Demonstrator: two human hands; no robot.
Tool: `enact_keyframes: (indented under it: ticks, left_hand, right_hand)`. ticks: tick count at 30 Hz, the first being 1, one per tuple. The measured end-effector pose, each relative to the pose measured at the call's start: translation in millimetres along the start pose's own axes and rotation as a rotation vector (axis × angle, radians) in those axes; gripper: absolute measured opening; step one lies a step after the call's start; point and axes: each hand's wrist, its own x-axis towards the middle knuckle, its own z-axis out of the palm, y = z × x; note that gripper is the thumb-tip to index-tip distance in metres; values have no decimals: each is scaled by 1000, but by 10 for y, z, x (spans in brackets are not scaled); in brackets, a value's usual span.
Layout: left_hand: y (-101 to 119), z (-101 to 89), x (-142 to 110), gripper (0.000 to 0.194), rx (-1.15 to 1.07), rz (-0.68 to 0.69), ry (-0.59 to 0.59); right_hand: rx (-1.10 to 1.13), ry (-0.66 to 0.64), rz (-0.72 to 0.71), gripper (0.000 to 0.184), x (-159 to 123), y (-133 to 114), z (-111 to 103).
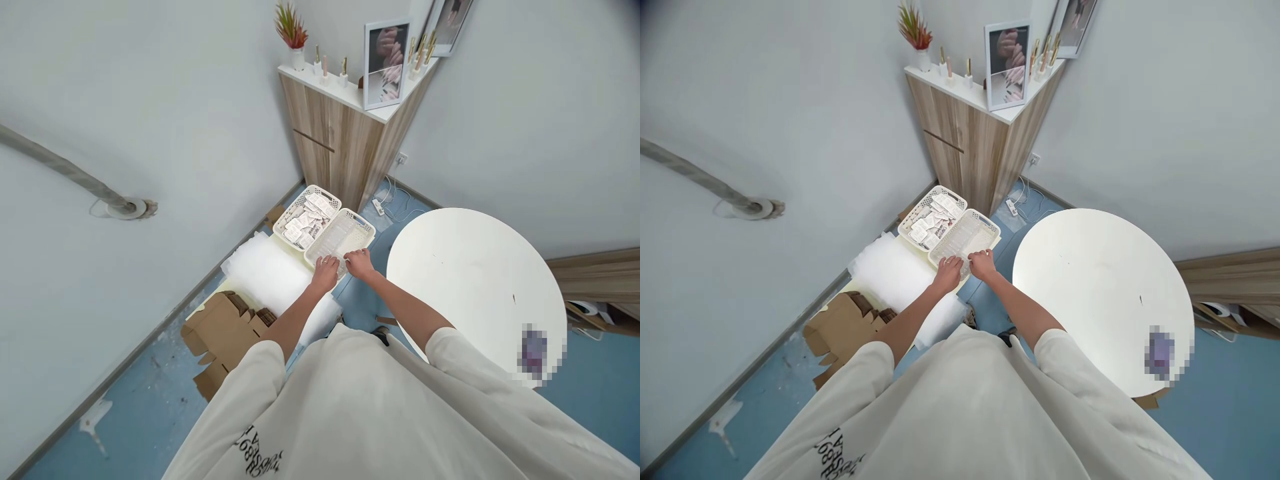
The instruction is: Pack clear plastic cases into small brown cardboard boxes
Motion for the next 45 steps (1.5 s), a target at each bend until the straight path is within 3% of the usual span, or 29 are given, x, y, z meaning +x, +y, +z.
enact_keyframes:
  ticks: [9, 15, 20, 23, 28, 32, 40, 45]
  left_hand:
    - [-19, -55, 6, 53, 192, 34, -31]
    - [-38, -57, 6, 53, 148, 37, -10]
    - [-24, -30, 9, 51, 102, 29, 42]
    - [81, -21, 63, 50, 64, 30, 118]
    - [478, 23, 284, 50, -58, 96, 231]
    - [908, 196, 457, 48, -110, 188, 201]
    - [1883, 845, 566, 49, -79, 368, 19]
    - [2512, 1372, 512, 51, -68, 380, -101]
  right_hand:
    - [-216, -40, 74, 27, 159, -73, -12]
    - [-218, 49, 42, 31, 171, -48, -90]
    - [-147, 126, -4, 32, 81, -39, -290]
    - [-38, 236, 26, 30, -52, 22, -420]
    - [261, 382, 275, 28, -440, 364, -577]
    - [491, 434, 459, 24, -901, 760, -595]
    - [759, 489, 707, 20, -2006, 1536, -398]
    - [880, 481, 813, 20, -2718, 2060, -143]
